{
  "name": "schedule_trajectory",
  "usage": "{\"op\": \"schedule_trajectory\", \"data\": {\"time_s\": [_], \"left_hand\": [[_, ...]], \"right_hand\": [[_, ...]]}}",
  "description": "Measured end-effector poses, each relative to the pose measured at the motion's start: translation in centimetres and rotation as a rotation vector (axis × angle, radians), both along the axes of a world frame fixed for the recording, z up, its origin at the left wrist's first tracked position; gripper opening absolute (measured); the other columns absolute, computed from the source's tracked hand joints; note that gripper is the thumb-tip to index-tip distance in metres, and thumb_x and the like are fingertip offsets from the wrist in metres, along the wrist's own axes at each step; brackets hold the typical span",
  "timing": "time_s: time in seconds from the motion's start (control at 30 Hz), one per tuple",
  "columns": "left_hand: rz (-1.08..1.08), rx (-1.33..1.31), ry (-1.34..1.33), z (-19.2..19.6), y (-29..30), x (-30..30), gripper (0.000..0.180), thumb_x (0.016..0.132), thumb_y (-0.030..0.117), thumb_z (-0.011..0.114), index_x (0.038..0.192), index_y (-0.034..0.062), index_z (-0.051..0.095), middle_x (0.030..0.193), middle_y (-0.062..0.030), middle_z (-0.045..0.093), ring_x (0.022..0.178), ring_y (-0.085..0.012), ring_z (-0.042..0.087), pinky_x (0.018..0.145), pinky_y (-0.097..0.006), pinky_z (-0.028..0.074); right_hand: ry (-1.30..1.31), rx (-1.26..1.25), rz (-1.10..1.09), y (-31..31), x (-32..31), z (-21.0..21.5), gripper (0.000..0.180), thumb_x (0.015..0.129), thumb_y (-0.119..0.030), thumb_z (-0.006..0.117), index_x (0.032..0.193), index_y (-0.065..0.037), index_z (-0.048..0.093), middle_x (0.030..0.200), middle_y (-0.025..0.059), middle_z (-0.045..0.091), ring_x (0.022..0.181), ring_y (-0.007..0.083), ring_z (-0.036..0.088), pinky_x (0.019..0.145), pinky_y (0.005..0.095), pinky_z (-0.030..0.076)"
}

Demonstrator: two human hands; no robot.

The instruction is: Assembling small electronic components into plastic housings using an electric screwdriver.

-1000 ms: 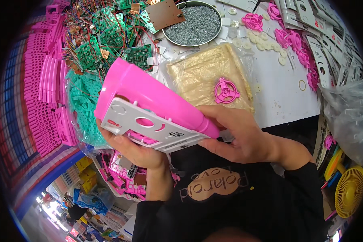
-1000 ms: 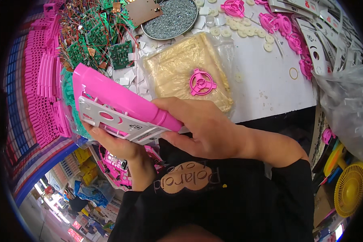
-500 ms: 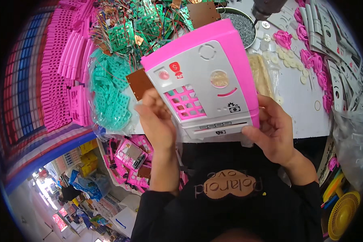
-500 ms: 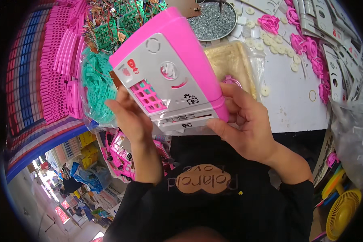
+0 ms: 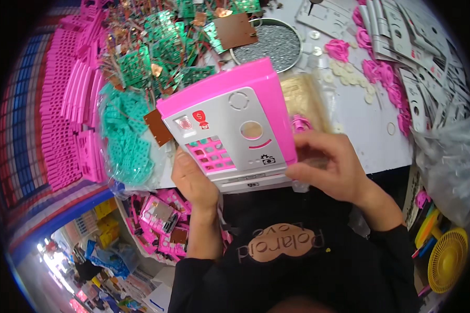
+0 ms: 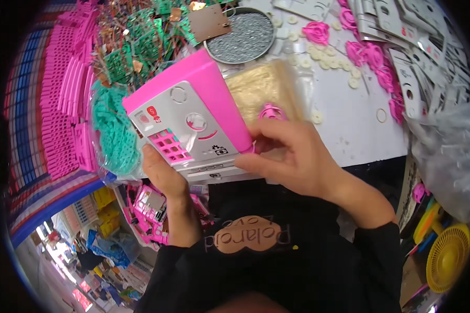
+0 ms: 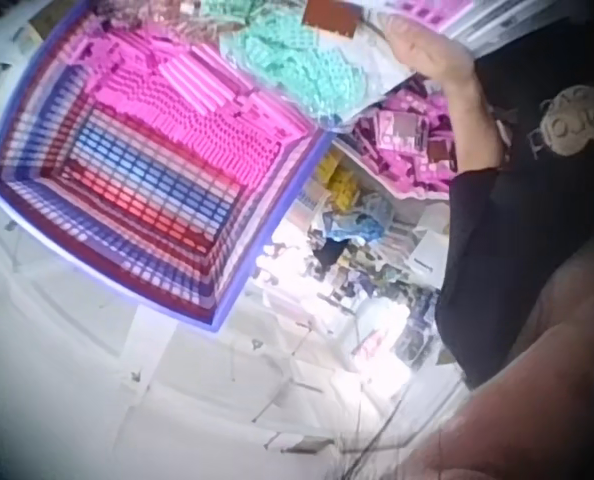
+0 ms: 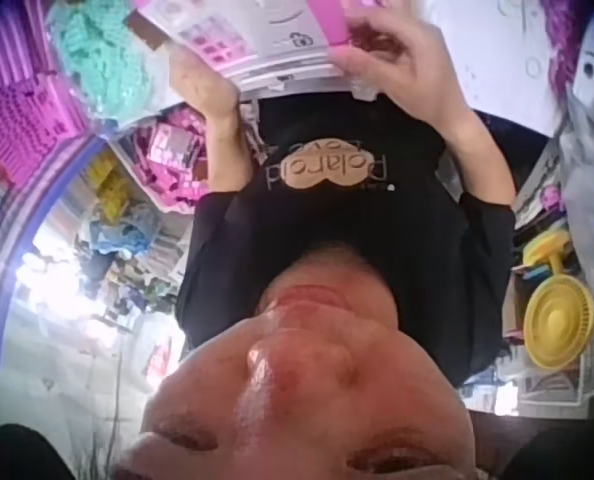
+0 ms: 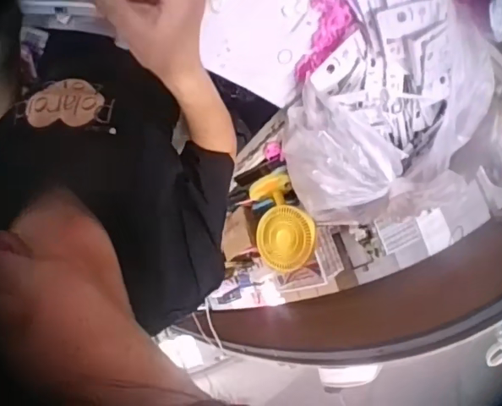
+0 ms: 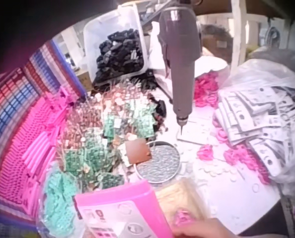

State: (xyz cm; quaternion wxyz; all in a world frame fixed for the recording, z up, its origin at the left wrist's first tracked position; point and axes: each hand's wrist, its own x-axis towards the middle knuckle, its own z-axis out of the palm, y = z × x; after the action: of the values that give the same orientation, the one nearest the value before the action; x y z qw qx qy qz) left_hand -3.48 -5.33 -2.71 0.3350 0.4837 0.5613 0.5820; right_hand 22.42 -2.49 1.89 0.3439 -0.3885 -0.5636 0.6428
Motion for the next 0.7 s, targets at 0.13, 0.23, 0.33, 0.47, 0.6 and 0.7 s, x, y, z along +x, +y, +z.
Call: {"op": "schedule_trajectory", "data": {"time_s": [0.13,0.23,0.33,0.47,0.6,0.7], "left_hand": [[-0.065,-0.025,0.118,0.5,-0.5,0.5,0.06,0.112,0.041,0.035,0.133,-0.0109,0.056,0.111,-0.0147,0.071,0.096,-0.0186,0.07,0.083,-0.032,0.056],[-0.007,0.009,0.05,1.4,-0.5,1.9,0.062,0.112,0.044,0.036,0.132,-0.0115,0.056,0.111,-0.0144,0.071,0.097,-0.0182,0.07,0.085,-0.031,0.055],[-0.052,0.197,0.436,0.9,1.5,-0.4,0.059,0.111,0.045,0.04,0.13,-0.007,0.061,0.111,-0.0161,0.071,0.097,-0.0255,0.07,0.087,-0.036,0.055],[-0.334,0.272,0.375,4.1,5.1,-1.4,0.037,0.1,0.026,0.062,0.122,-0.0035,0.067,0.121,-0.019,0.068,0.114,-0.0316,0.065,0.098,-0.042,0.051],[-0.478,0.349,0.465,3.0,5.1,-0.4,0.027,0.085,0.002,0.072,0.111,0.0077,0.072,0.131,-0.0205,0.064,0.138,-0.0464,0.052,0.11,-0.053,0.045],[-0.596,0.341,0.614,1.5,3.7,0.5,0.031,0.073,-0.007,0.069,0.1,0.0066,0.072,0.125,-0.019,0.066,0.132,-0.0483,0.056,0.105,-0.056,0.049]], "right_hand": [[-0.142,-0.071,-0.003,1.7,0.2,1.4,0.029,0.091,-0.009,0.079,0.114,0.004,0.066,0.092,0.0037,0.072,0.082,0.0071,0.067,0.072,0.0235,0.054],[-0.182,0.139,-0.041,2.0,0.4,0.9,0.028,0.09,-0.014,0.08,0.109,0.002,0.067,0.085,0.0049,0.069,0.072,0.0087,0.065,0.066,0.0244,0.051],[-0.128,0.454,-0.122,3.4,1.0,0.3,0.032,0.086,-0.021,0.083,0.106,-0.001,0.068,0.076,0.0084,0.065,0.062,0.0179,0.061,0.061,0.0294,0.051],[-0.226,0.939,-0.186,7.1,3.0,1.2,0.031,0.082,-0.012,0.081,0.109,-0.003,0.069,0.101,0.0089,0.072,0.084,0.0286,0.065,0.076,0.0368,0.055],[-0.607,1.255,-0.109,6.7,4.9,-0.3,0.037,0.078,-0.012,0.078,0.113,-0.005,0.069,0.113,0.0076,0.072,0.096,0.0342,0.066,0.079,0.0408,0.056],[-0.523,1.037,0.035,5.0,6.0,-3.1,0.041,0.079,-0.009,0.074,0.119,-0.004,0.067,0.127,0.01,0.069,0.11,0.0368,0.064,0.088,0.0421,0.056]]}}
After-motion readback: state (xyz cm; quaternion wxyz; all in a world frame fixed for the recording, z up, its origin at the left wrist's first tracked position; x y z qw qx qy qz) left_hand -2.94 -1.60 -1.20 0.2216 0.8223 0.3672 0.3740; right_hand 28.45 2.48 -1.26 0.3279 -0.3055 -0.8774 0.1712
